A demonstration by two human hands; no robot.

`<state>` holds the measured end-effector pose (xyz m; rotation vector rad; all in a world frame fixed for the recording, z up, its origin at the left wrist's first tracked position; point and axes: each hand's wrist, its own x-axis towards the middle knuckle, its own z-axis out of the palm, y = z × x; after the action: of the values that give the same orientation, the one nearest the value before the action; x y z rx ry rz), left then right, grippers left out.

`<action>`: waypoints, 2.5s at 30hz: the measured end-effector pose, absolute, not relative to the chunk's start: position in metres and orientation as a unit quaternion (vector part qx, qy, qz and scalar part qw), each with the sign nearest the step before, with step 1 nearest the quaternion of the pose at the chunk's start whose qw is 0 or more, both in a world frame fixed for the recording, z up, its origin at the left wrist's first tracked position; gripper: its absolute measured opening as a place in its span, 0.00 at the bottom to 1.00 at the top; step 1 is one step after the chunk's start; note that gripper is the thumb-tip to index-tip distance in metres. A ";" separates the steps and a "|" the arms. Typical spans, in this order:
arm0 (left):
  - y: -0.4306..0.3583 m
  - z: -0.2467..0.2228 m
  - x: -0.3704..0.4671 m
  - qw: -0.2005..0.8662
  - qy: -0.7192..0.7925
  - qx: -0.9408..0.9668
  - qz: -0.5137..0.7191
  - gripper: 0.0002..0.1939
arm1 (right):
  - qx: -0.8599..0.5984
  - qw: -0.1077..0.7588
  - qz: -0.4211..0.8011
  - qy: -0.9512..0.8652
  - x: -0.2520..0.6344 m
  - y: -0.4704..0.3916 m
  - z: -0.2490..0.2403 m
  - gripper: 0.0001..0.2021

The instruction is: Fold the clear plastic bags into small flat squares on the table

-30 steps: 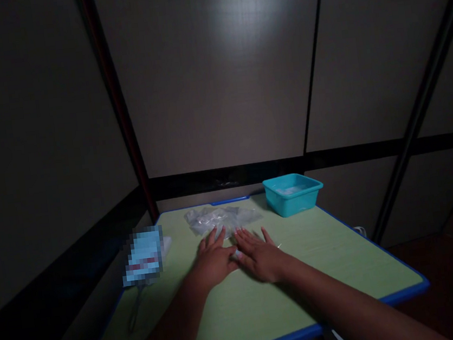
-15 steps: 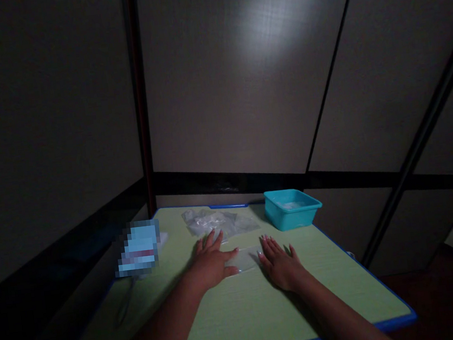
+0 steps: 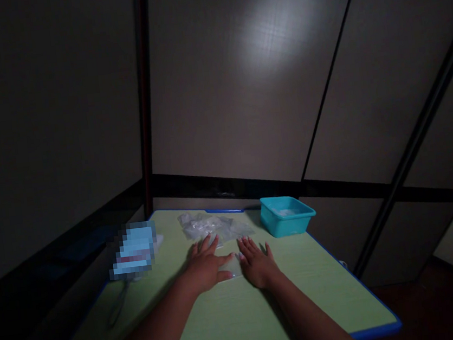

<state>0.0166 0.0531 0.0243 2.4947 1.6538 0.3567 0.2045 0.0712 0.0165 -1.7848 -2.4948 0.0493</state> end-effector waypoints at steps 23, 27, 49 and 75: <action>0.018 0.034 0.132 0.151 0.512 0.815 0.226 0.37 | -0.578 0.006 -0.071 -0.813 0.227 0.090 -0.009 0.26; 0.016 0.025 0.125 0.158 0.550 0.787 0.231 0.37 | -0.581 -0.001 -0.042 -0.813 0.226 0.092 -0.006 0.27; -0.012 -0.002 0.020 0.048 0.634 0.759 0.142 0.32 | -0.610 0.020 0.012 -0.792 0.215 0.082 0.009 0.28; -0.020 0.008 -0.024 -0.070 0.707 0.668 0.221 0.02 | -0.609 0.023 0.000 -0.793 0.218 0.085 0.004 0.28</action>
<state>-0.0244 -0.0201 0.0076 2.1979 2.3267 0.7283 0.2183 0.0846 0.0040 -1.8851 -2.4555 -0.0009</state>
